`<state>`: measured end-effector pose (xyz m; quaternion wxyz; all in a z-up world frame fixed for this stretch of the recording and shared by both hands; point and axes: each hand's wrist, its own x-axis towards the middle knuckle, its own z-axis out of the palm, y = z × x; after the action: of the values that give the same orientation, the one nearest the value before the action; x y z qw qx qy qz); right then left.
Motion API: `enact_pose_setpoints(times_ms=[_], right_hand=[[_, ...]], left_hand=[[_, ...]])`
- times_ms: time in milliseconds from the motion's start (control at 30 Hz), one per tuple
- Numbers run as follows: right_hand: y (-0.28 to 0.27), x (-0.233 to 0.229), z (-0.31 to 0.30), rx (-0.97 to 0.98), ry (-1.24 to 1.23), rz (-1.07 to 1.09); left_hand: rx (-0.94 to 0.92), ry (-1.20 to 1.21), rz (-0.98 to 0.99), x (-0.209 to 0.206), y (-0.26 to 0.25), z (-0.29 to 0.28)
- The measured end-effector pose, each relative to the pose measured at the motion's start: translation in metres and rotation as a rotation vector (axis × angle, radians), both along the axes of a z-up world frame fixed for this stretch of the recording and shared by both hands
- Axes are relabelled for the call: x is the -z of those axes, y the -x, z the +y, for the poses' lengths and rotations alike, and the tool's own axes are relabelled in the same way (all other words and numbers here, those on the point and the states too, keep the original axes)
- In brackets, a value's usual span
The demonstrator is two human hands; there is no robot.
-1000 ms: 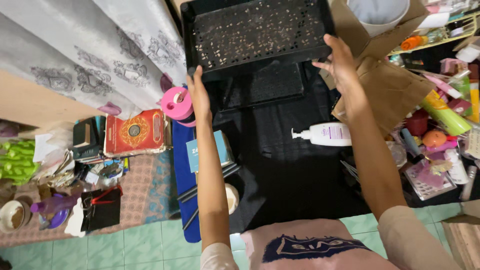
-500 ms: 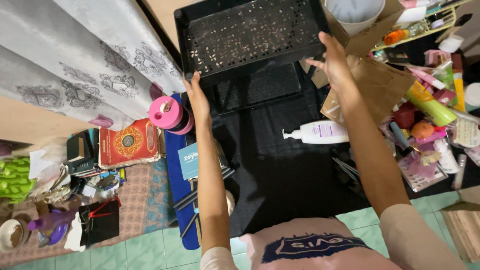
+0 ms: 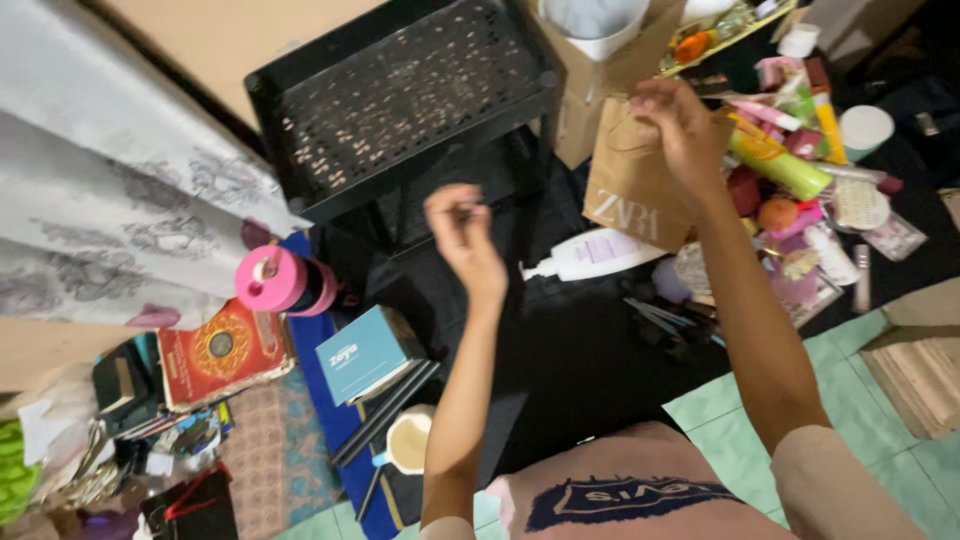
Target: The person assembles a black plastic stand, then packs a lamp and a mug into a cardboard box. They place the box on the stand, arrange a ZARA paper bag and a small decorative item on top, and finally place a Zoya box and the decorative item on the stand.
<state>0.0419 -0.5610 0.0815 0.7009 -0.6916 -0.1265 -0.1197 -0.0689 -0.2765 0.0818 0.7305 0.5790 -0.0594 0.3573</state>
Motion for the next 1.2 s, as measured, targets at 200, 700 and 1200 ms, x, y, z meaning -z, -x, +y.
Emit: enact_pose_setpoints(times_ms=[200, 700, 1200], right_hand=[[-0.054, -0.041, -0.077, 0.062, 0.026, -0.017], [-0.258, 0.053, -0.088, -0.069, 0.394, 0.169], [-0.165, -0.027, -0.09, 0.065, 0.472, -0.194]], left_hand=[[0.342, -0.473, 0.069, 0.006, -0.056, -0.101], [0.197, 0.102, 0.533, 0.04, -0.249, -0.148], [0.162, -0.156, 0.41, -0.01, -0.197, -0.162]])
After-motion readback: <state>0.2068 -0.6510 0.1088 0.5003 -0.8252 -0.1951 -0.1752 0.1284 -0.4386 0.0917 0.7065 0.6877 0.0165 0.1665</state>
